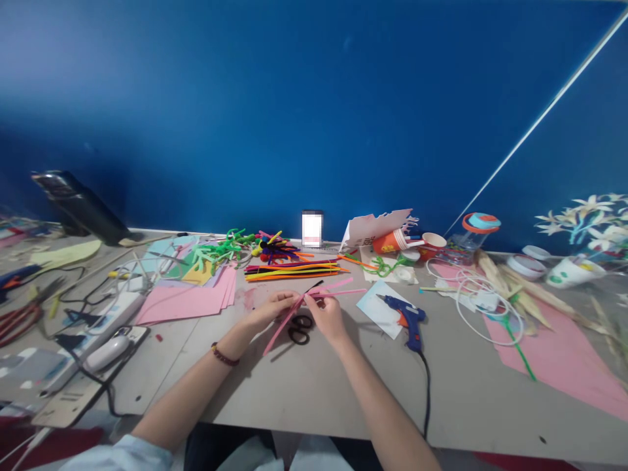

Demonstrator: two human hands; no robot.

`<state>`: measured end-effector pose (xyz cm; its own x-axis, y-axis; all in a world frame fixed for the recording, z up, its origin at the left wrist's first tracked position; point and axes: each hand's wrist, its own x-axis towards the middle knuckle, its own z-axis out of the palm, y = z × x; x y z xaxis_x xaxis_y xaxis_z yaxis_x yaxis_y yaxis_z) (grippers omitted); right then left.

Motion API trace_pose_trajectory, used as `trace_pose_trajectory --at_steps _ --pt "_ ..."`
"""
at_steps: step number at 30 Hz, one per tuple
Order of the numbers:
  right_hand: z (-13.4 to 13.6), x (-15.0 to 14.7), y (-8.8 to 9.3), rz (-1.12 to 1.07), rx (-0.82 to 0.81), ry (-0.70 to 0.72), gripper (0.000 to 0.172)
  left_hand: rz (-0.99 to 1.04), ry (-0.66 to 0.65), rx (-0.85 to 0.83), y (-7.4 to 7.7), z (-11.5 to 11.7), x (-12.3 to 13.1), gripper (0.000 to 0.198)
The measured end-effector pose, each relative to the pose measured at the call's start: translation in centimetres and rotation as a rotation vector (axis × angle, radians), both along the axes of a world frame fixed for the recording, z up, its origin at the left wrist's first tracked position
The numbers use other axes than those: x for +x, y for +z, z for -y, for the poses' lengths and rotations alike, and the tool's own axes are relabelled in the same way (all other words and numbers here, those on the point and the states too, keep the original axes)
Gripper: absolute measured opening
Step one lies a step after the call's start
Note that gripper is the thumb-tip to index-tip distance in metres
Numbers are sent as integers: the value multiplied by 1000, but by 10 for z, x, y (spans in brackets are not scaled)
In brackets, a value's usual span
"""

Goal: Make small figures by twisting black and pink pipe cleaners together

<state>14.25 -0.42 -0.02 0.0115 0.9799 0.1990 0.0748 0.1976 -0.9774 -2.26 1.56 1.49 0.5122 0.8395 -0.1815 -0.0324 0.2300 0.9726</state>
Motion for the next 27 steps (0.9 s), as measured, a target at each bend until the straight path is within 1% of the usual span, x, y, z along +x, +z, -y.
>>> trace_pose_trajectory --at_steps 4,7,13,19,22,27 --pt "-1 0 1 -42 -32 -8 23 168 -33 -154 1 3 1 28" --pt "0 1 2 -41 -36 3 22 246 -35 -210 5 5 3 24" --pt "4 -2 10 -37 14 47 20 197 -30 -135 10 6 3 28" --pt "6 -2 18 4 -7 33 19 158 7 -64 8 4 1 32" --pt "7 -2 18 -24 -17 35 19 124 8 -54 8 3 0 32" --pt "4 0 12 -75 -18 47 18 100 50 -57 14 3 0 32"
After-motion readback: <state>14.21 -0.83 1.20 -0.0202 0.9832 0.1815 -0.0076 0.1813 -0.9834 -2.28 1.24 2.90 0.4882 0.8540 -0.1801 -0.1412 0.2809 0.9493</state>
